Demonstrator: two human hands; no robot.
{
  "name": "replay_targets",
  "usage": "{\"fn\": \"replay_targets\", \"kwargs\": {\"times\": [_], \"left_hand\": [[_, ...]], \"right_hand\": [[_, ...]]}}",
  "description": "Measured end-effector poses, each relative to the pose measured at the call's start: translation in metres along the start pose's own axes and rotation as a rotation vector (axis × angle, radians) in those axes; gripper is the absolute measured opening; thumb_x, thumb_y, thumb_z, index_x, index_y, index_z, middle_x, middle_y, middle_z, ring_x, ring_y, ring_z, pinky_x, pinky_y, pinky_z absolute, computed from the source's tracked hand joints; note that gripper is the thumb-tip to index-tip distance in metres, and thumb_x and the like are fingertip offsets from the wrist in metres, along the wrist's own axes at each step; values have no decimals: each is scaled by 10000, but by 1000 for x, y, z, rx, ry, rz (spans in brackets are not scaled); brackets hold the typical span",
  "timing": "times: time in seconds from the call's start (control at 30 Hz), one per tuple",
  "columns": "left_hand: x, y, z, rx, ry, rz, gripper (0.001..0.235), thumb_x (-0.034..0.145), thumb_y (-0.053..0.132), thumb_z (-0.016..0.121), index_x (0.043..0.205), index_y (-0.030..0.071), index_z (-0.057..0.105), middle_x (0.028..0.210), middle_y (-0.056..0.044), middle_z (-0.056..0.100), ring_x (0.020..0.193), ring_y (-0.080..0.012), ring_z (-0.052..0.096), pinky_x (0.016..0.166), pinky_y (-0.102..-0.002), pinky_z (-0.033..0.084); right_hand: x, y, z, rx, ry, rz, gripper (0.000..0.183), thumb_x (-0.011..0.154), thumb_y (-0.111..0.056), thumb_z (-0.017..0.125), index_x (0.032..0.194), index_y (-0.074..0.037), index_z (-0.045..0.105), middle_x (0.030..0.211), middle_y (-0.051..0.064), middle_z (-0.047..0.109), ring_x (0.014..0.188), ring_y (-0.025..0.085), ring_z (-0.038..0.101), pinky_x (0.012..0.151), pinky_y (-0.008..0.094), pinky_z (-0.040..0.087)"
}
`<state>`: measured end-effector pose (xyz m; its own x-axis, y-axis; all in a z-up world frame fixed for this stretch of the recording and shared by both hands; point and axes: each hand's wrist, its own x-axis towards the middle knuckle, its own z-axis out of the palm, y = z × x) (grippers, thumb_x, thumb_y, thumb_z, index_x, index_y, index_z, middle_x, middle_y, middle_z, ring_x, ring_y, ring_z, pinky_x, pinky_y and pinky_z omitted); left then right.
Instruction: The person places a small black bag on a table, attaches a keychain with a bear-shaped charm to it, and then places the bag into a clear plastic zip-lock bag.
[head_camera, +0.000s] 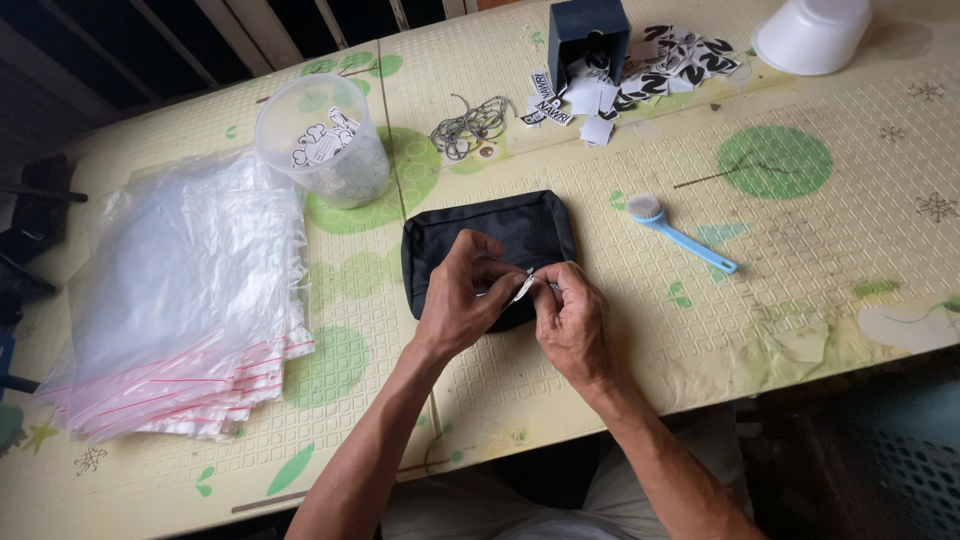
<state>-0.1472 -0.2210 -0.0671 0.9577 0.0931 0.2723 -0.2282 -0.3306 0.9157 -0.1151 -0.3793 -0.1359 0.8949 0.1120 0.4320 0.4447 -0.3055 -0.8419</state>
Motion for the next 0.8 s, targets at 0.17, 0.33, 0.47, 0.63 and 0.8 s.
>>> {"fn": "replay_targets", "kwargs": {"times": [0.17,0.33,0.47,0.63,0.8], "left_hand": [[8,-3,1,143,-38,115,331,866,86,743,1105,87,515,823,-120,778,781,-286,763,715,-378,618],[8,-9,7,344,-38,329,278,871,61,703,1059,105,503,788,-105,744,763,-328,742,675,-426,613],[5,-21,7,609,-86,553,173,901,100,665,1015,119,538,714,-84,663,728,-309,693,672,-405,577],[4,-23,10,715,-76,697,82,922,102,603,971,101,537,680,-100,560,716,-319,631,661,-395,538],[0,-31,17,727,-42,719,57,934,95,563,977,94,525,714,-83,503,689,-309,606,633,-394,492]], "right_hand": [[1,2,0,2,-7,-16,98,981,-162,658,898,-129,699,790,117,655,711,338,687,657,404,556],[5,-14,-19,48,-53,51,83,975,-136,659,920,-119,720,816,121,683,778,309,719,697,391,567],[15,-22,-34,127,-185,221,119,986,-150,644,1013,-146,760,779,34,697,715,162,657,699,343,565],[30,-18,-44,109,-330,250,107,935,-165,705,1011,-186,778,681,17,714,630,95,715,647,263,585],[26,1,-33,98,-334,252,88,905,-157,755,990,-176,767,730,75,754,679,138,739,639,303,589]]}}
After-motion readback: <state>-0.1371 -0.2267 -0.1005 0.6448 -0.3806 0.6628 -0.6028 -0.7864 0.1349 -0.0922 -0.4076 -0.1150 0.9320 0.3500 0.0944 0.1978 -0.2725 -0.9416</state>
